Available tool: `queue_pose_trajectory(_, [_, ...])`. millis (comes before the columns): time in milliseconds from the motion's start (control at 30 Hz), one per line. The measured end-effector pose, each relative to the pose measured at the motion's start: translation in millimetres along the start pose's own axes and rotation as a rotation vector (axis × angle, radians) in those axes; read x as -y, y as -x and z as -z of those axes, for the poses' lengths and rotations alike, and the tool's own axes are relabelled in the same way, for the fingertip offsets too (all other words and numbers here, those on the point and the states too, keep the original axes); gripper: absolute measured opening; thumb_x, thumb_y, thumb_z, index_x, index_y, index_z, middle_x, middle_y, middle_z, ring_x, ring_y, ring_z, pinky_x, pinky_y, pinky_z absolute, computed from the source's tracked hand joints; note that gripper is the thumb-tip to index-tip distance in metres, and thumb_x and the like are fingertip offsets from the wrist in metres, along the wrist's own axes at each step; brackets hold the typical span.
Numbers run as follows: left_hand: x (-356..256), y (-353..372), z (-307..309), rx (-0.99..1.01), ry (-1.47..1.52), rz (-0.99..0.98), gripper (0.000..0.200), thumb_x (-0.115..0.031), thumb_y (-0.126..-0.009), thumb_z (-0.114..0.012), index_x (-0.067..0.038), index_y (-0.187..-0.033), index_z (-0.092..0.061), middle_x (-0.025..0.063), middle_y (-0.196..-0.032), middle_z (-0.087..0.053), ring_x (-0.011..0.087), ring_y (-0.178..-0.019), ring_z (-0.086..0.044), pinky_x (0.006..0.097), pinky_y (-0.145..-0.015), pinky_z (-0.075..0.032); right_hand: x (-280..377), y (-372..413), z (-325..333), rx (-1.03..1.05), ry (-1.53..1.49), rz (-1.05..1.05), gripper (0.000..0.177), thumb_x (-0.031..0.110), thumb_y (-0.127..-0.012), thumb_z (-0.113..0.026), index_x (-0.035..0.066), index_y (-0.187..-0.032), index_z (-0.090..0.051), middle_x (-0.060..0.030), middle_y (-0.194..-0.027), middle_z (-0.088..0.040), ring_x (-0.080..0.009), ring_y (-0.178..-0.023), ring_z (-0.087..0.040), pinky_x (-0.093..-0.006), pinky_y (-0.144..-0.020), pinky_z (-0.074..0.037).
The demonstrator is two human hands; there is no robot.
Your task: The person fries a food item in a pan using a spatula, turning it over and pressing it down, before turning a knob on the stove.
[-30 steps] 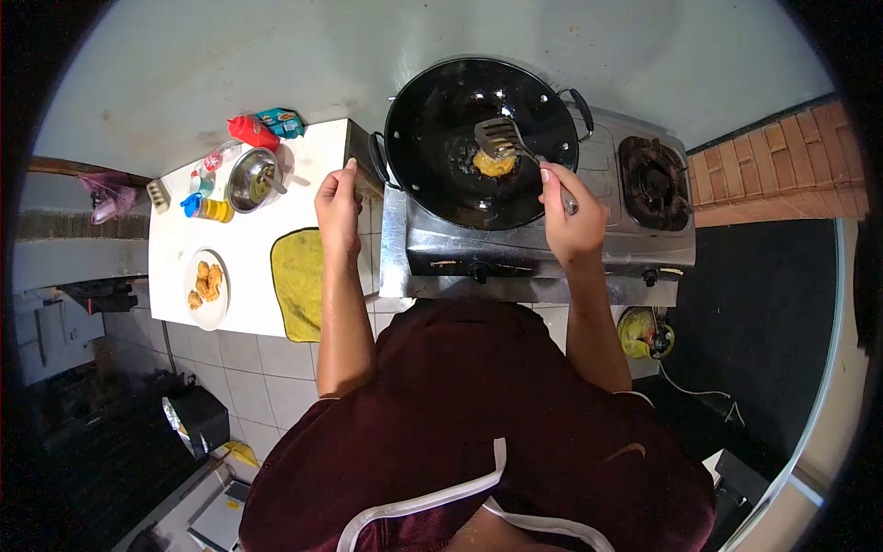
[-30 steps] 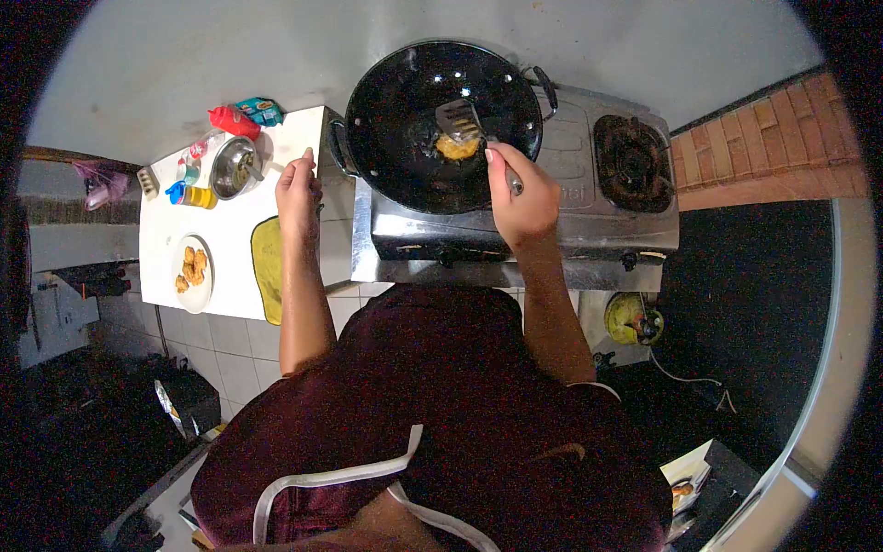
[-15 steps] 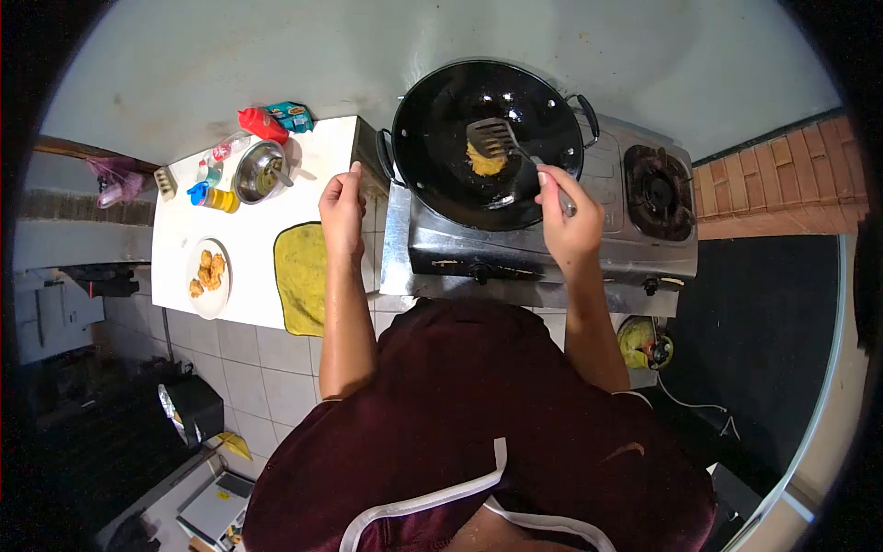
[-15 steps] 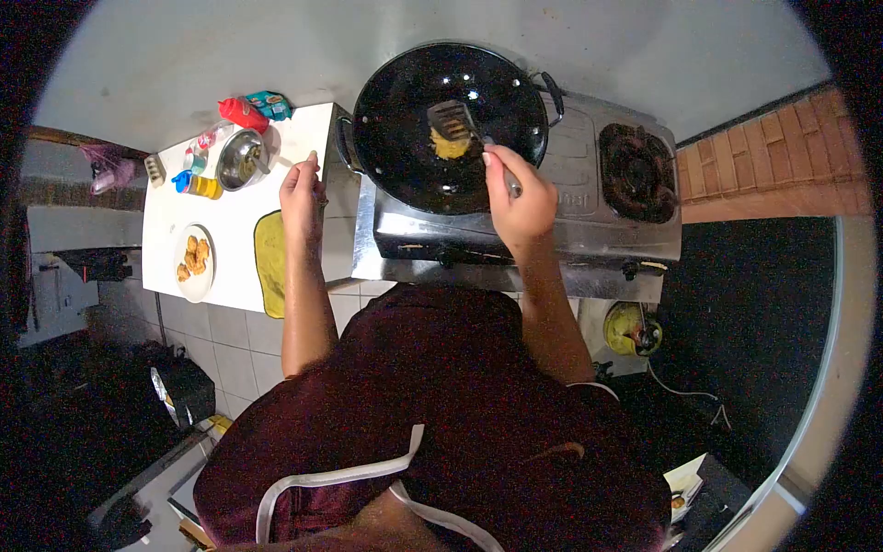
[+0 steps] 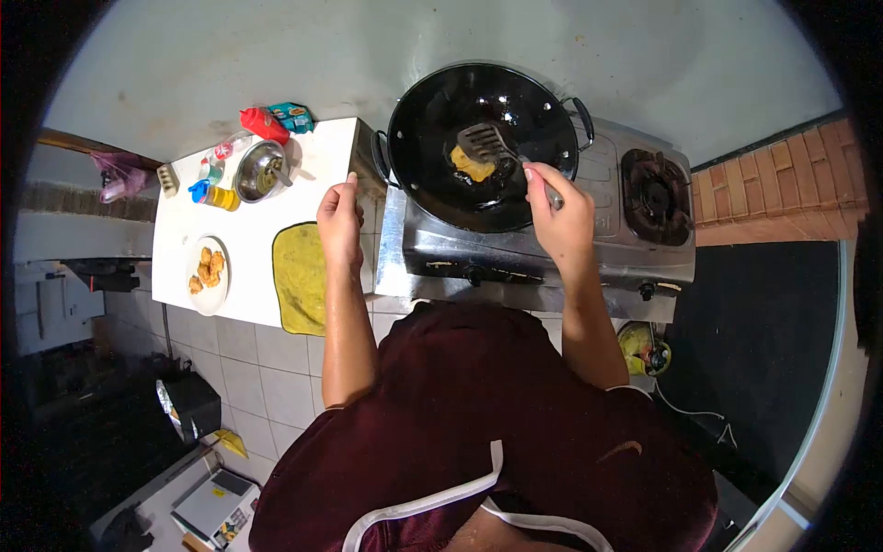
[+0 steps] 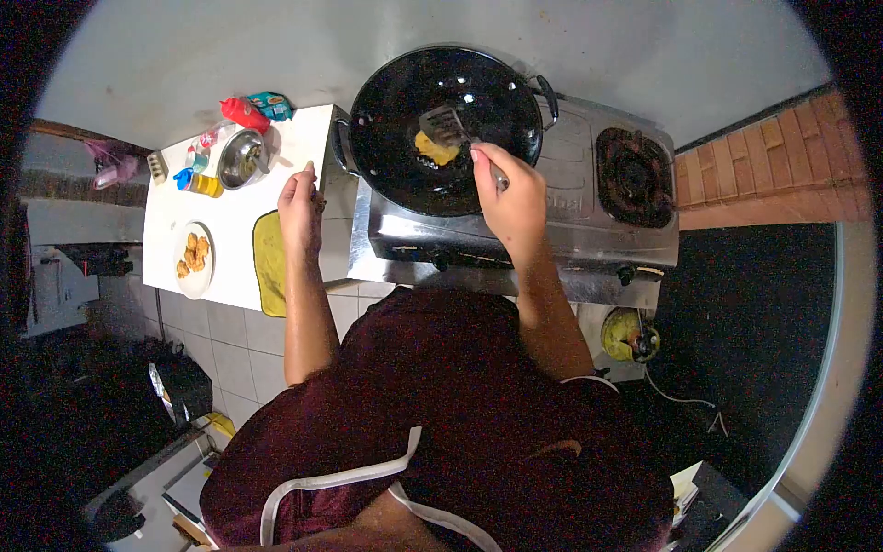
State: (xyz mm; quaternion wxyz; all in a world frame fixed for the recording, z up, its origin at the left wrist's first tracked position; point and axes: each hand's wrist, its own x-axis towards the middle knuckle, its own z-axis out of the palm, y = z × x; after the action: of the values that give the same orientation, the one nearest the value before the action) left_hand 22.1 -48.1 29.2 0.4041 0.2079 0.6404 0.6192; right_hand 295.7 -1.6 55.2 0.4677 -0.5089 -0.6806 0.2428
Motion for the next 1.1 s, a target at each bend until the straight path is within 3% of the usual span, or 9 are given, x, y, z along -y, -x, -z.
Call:
queue_pose_trajectory(133, [2, 2, 1, -0.015, 0.023, 0.011, 0.025, -0.026, -0.090, -0.061, -0.012, -0.071, -0.052, -0.0083, -0.057, -0.038, 0.0026, -0.049, -0.032, 0.0197, -0.044, -0.023, -3, -3, 0, -0.012, 0.006, -0.004, 0.017, 0.013, -0.089, -0.062, 0.001, -0.099, -0.066, -0.0133, -0.083, -0.068, -0.0146, -0.070, -0.066, -0.0263, -0.064, -0.050])
queue_pose_trajectory(200, [1, 5, -2, -0.018, 0.012, 0.013, 0.025, -0.026, -0.090, -0.061, -0.012, -0.071, -0.052, -0.0082, -0.057, -0.038, 0.0026, -0.049, -0.031, 0.0197, -0.044, -0.022, -2, -3, -5, -0.030, -0.020, 0.199, 0.016, 0.012, -0.088, -0.062, 0.000, -0.098, -0.066, -0.0143, -0.081, -0.068, -0.0154, -0.069, -0.067, -0.0267, -0.064, -0.050])
queue_pose_trajectory(233, [0, 6, -3, -0.024, 0.002, 0.016, 0.025, -0.026, -0.090, -0.061, -0.012, -0.071, -0.052, -0.0081, -0.057, -0.038, 0.0026, -0.049, -0.031, 0.0198, -0.044, -0.022, 2, -2, -3, 0.022, -0.063, 0.099, 0.015, 0.014, -0.085, -0.065, 0.003, -0.095, -0.067, -0.0167, -0.088, -0.068, -0.0290, -0.081, -0.068, -0.0318, -0.070, -0.052])
queue_pose_trajectory(367, [0, 7, -2, -0.019, -0.003, 0.005, 0.026, -0.026, -0.090, -0.061, -0.012, -0.071, -0.051, -0.0081, -0.057, -0.038, 0.0026, -0.049, -0.031, 0.0199, -0.044, -0.022, 8, -1, 6, 0.031, -0.050, -0.021, 0.016, 0.015, -0.085, -0.065, 0.003, -0.096, -0.067, -0.0171, -0.088, -0.068, -0.0292, -0.080, -0.068, -0.0321, -0.069, -0.052])
queue_pose_trajectory(433, [3, 5, -1, -0.029, 0.006, -0.019, 0.026, -0.026, -0.090, -0.061, -0.012, -0.071, -0.051, -0.0081, -0.056, -0.038, 0.0026, -0.048, -0.031, 0.0201, -0.044, -0.022, 8, -6, 10, -0.002, 0.050, -0.212, 0.017, 0.017, -0.086, -0.064, 0.003, -0.096, -0.067, -0.0173, -0.088, -0.068, -0.0296, -0.080, -0.068, -0.0325, -0.069, -0.052])
queue_pose_trajectory(667, [1, 4, -7, -0.008, 0.002, -0.001, 0.027, -0.027, -0.090, -0.062, -0.012, -0.070, -0.050, -0.0082, -0.056, -0.038, 0.0026, -0.048, -0.030, 0.0204, -0.044, -0.022, 11, -7, -3, 0.019, -0.043, 0.003, 0.017, 0.017, -0.087, -0.063, 0.003, -0.095, -0.067, -0.0172, -0.087, -0.068, -0.0313, -0.081, -0.067, -0.0333, -0.070, -0.052])
queue_pose_trajectory(867, [7, -4, -3, -0.001, 0.011, -0.018, 0.026, -0.027, -0.090, -0.062, -0.012, -0.071, -0.051, -0.0079, -0.056, -0.038, 0.0026, -0.048, -0.031, 0.0203, -0.044, -0.022, 10, -10, 8, -0.005, 0.033, -0.144, 0.018, 0.019, -0.087, -0.062, 0.004, -0.096, -0.067, -0.0169, -0.088, -0.068, -0.0322, -0.082, -0.067, -0.0338, -0.071, -0.052])
queue_pose_trajectory(1100, [6, -14, -2, 0.011, 0.029, -0.026, 0.026, -0.026, -0.090, -0.062, -0.012, -0.071, -0.051, -0.0079, -0.056, -0.039, 0.0024, -0.048, -0.031, 0.0199, -0.044, -0.023, 13, -5, 6, 0.028, -0.005, -0.142, 0.019, 0.018, -0.088, -0.062, 0.003, -0.098, -0.066, -0.0164, -0.088, -0.068, -0.0297, -0.082, -0.068, -0.0326, -0.071, -0.051])
